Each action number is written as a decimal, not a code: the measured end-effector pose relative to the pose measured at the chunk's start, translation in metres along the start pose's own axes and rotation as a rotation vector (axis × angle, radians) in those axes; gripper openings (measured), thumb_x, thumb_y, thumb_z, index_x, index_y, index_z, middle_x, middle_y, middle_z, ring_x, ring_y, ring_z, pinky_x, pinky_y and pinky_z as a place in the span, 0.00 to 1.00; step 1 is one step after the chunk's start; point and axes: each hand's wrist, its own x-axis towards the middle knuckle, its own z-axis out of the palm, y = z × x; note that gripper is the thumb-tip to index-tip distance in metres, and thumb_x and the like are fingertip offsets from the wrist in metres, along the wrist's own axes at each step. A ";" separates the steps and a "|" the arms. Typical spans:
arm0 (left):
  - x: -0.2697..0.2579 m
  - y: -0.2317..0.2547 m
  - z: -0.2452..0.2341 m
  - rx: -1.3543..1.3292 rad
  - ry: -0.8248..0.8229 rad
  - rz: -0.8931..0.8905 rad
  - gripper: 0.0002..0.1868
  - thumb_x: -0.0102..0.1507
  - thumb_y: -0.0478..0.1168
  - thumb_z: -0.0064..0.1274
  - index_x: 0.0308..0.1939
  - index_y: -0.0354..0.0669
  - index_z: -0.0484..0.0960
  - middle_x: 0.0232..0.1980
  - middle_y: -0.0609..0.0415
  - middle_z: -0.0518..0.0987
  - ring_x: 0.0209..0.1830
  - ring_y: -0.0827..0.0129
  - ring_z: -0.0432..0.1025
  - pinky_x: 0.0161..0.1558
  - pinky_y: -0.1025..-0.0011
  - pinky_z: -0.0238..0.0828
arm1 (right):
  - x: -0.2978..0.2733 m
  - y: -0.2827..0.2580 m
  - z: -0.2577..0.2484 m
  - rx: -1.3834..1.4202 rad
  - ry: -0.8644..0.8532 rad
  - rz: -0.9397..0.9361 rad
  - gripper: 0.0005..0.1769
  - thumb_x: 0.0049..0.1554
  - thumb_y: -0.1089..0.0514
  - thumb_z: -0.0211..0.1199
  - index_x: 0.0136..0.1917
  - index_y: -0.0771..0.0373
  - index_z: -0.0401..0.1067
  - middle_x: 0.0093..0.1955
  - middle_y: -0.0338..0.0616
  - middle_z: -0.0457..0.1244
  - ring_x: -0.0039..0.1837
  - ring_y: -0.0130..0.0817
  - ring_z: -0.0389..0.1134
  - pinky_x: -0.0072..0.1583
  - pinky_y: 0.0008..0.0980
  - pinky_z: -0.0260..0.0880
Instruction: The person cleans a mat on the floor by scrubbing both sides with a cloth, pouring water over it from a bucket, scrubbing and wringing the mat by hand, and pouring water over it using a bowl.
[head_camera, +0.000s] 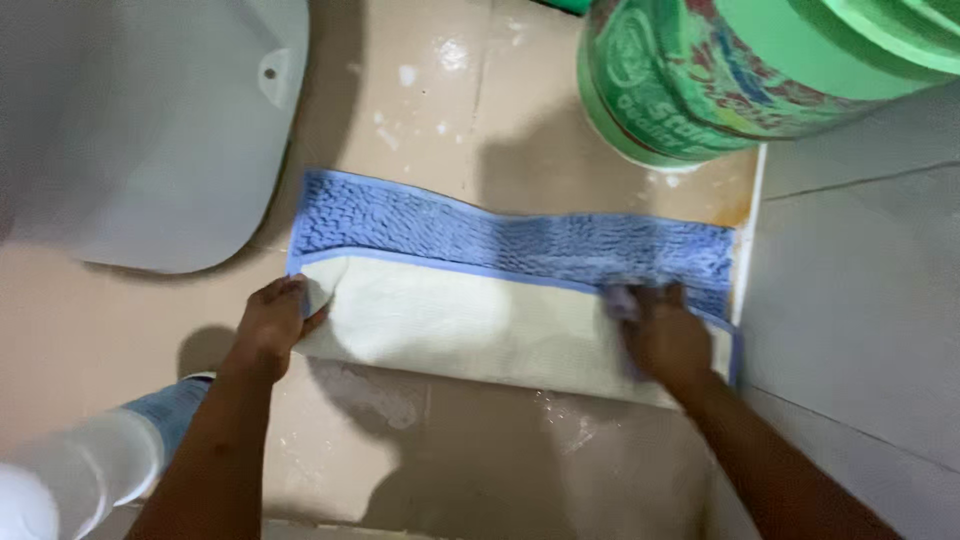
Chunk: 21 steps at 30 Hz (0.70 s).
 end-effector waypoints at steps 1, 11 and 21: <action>0.000 -0.002 -0.003 0.001 -0.012 0.001 0.21 0.70 0.38 0.40 0.65 0.33 0.70 0.65 0.50 0.72 0.58 0.63 0.72 0.56 0.67 0.75 | -0.003 0.011 -0.004 0.000 0.004 0.011 0.35 0.64 0.45 0.55 0.82 0.47 0.54 0.82 0.65 0.46 0.59 0.55 0.72 0.53 0.50 0.80; -0.057 -0.021 0.124 0.831 0.403 0.265 0.70 0.52 0.69 0.57 0.79 0.39 0.29 0.83 0.31 0.28 0.79 0.29 0.25 0.64 0.26 0.37 | -0.071 0.005 0.002 0.330 0.115 -0.148 0.39 0.52 0.53 0.67 0.76 0.46 0.62 0.74 0.55 0.54 0.57 0.52 0.71 0.59 0.48 0.74; -0.146 0.010 0.276 1.572 -0.220 0.638 0.32 0.67 0.55 0.46 0.74 0.52 0.64 0.79 0.52 0.59 0.81 0.56 0.47 0.72 0.29 0.13 | -0.089 0.058 0.028 0.613 0.232 -0.070 0.38 0.51 0.58 0.67 0.73 0.57 0.62 0.66 0.55 0.58 0.58 0.49 0.70 0.58 0.42 0.75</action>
